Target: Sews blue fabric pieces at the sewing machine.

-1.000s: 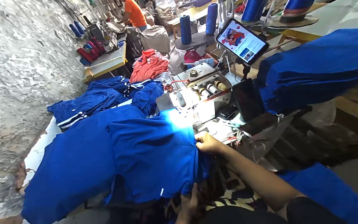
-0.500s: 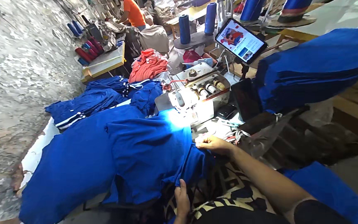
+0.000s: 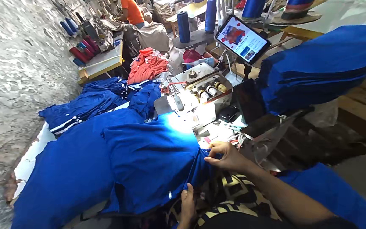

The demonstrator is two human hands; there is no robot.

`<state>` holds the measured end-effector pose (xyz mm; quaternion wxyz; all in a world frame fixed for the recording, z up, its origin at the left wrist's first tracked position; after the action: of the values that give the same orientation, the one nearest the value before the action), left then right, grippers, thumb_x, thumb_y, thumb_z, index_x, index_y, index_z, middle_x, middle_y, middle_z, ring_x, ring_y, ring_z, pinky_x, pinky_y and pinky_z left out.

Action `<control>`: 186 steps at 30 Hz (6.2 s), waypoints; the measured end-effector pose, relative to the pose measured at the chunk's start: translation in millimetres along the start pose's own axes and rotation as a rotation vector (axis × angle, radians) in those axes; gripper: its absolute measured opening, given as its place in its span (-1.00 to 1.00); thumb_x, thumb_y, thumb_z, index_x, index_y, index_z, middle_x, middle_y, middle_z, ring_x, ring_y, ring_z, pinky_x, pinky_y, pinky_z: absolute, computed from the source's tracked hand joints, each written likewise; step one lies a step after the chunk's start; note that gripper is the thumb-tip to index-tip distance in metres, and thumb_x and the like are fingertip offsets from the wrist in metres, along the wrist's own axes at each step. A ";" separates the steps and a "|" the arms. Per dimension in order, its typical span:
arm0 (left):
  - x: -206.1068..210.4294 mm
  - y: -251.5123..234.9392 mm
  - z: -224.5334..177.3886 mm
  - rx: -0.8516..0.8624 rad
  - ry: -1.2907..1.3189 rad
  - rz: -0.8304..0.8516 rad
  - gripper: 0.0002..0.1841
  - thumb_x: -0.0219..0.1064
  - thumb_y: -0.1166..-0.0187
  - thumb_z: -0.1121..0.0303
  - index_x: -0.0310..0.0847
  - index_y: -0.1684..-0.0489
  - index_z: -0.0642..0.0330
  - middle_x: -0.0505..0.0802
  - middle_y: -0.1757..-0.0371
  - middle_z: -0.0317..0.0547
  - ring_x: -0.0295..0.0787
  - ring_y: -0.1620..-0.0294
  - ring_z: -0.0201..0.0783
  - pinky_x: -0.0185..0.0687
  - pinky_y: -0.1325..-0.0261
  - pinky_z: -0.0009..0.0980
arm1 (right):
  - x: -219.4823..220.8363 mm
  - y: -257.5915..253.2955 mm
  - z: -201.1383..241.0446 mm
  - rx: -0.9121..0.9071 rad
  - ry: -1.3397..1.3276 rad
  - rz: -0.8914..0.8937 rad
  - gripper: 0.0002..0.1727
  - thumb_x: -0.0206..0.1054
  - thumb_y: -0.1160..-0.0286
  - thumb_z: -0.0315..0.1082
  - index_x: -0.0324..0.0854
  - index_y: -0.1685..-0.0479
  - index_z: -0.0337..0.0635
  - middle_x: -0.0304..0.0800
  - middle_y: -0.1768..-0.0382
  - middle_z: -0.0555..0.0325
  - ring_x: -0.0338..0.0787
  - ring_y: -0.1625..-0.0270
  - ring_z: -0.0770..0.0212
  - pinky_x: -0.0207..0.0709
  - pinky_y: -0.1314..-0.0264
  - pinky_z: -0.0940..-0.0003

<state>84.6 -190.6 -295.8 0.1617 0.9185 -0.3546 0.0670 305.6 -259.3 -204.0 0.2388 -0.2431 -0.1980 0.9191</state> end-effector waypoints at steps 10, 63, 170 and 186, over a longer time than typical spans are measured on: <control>3.3 -28.3 -82.3 0.908 -0.774 -0.434 -0.65 0.27 -0.63 0.31 0.68 0.25 0.58 0.82 0.25 0.00 0.73 0.08 -0.65 0.59 -0.16 -0.71 | 6.6 -56.9 -17.2 0.137 -0.115 -0.192 -0.75 0.46 -0.34 -0.32 0.67 0.63 -0.23 0.69 0.49 0.33 0.54 0.40 0.69 0.41 0.30 0.72; 34.5 -145.4 -203.0 0.776 -1.443 0.087 -0.69 0.18 -0.29 0.74 0.85 0.16 0.45 0.92 0.04 0.27 0.80 -0.24 0.32 -0.32 -0.63 0.62 | 32.9 -91.1 -10.0 0.525 -0.446 -0.455 -0.89 0.46 -0.35 -0.59 0.61 0.40 -0.37 0.67 0.60 0.26 0.66 0.58 0.52 0.61 0.43 0.62; -49.5 -2.3 -47.8 -0.064 -0.476 0.184 -0.65 0.07 -0.70 0.47 0.48 -0.36 0.47 0.84 -0.15 -0.13 0.87 -0.06 -0.40 0.78 -0.23 -0.36 | -164.3 264.5 -197.4 1.534 0.440 -0.202 -0.60 0.02 -0.85 -0.35 0.62 -0.35 -0.47 0.60 -0.43 -0.46 0.54 -0.57 -0.33 0.26 -0.64 -0.23; -1.5 -17.5 -46.5 -0.111 -0.579 0.340 -0.65 0.12 -0.67 0.51 0.54 -0.34 0.50 0.81 -0.20 0.04 0.83 -0.12 -0.36 0.73 -0.29 -0.38 | -123.8 216.0 -219.3 1.486 0.474 0.053 -0.48 0.28 -0.68 -0.32 0.47 -0.57 -0.34 0.53 -0.53 -0.39 0.49 -0.61 -0.35 0.28 -0.62 -0.33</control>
<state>94.9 -161.3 -256.9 0.0907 0.8168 -0.5371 -0.1899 445.3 -445.6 -440.3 0.3527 -0.2137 0.5318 0.7397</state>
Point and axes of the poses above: each hand's wrist, its own y-axis away from the middle knuckle, its own x-axis out of the palm, z = x × y, the point moved 1 cm from there along -y, towards the middle knuckle
